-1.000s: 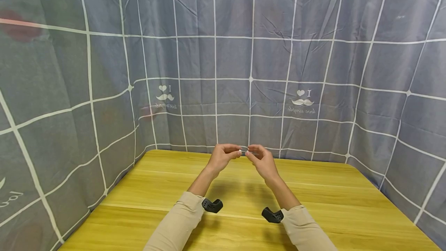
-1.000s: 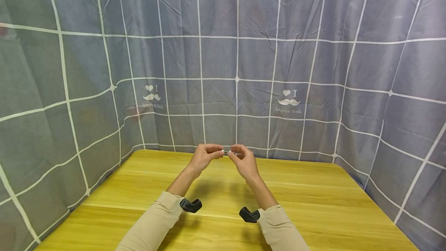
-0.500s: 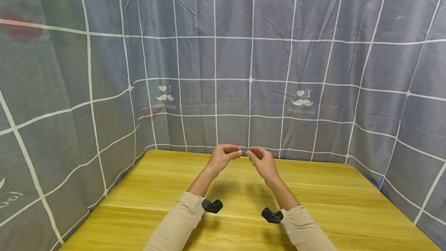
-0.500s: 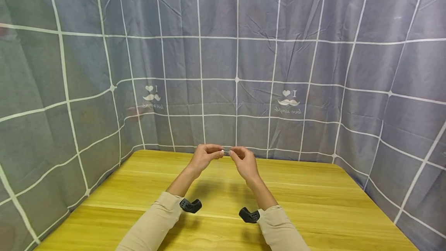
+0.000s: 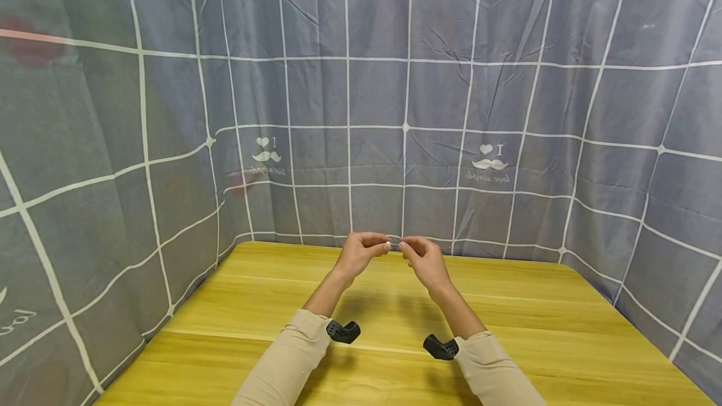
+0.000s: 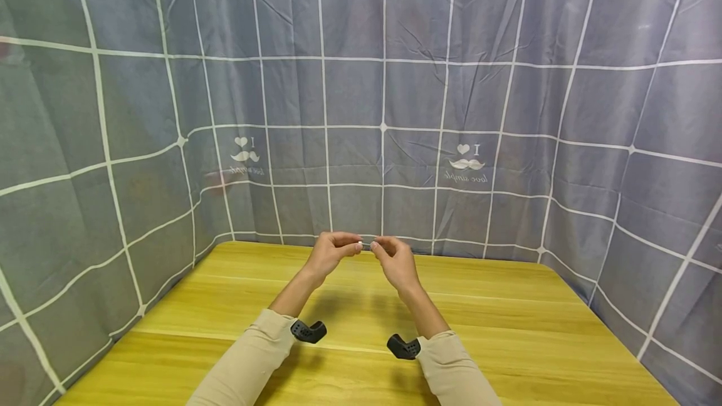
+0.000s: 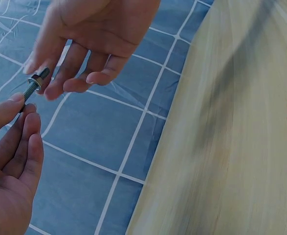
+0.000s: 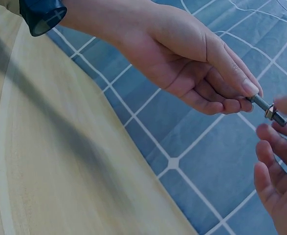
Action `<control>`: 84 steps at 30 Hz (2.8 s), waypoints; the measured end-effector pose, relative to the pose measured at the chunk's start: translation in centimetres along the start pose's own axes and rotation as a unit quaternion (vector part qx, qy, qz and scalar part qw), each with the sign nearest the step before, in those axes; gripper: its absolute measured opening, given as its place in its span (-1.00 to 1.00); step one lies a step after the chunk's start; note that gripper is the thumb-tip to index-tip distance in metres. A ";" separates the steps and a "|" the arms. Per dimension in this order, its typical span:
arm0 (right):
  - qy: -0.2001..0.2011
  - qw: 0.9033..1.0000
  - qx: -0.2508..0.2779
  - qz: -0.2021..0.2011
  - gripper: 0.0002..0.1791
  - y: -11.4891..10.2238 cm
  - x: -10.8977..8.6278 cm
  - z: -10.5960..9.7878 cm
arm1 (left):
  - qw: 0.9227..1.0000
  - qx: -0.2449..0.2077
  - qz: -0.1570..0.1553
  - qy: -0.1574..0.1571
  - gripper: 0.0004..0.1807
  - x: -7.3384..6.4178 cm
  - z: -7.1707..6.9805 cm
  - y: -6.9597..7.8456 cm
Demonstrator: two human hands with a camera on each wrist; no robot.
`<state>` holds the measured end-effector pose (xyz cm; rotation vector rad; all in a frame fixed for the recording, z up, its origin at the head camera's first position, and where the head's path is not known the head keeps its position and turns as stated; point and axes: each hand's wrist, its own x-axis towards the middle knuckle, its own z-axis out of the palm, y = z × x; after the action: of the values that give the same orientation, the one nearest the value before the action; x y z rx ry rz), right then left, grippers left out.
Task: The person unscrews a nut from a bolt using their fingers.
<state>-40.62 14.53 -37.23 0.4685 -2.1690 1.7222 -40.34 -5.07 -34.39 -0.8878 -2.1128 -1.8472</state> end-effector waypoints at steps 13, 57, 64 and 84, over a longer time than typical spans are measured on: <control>0.001 1.000 -0.002 -0.003 -0.69 0.0 0.0 0.1 | 1.000 -0.005 -0.005 0.021 -0.77 1.3 0.1 -3.5; 0.013 1.000 -0.011 0.006 -0.74 -0.1 0.1 0.0 | 1.000 0.000 0.004 0.009 -0.80 0.1 0.0 0.0; 0.006 1.000 -0.012 0.008 -0.68 0.0 0.1 0.1 | 1.000 0.000 -0.001 0.011 -0.79 0.0 0.1 0.0; 0.007 1.000 -0.001 0.008 -0.75 0.2 0.3 -0.1 | 1.000 0.005 -0.005 0.015 -0.77 1.1 0.0 -2.3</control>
<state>-41.01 14.67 -37.26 0.4381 -2.1697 1.7259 -42.49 -4.84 -35.75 -0.8423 -2.1106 -1.8404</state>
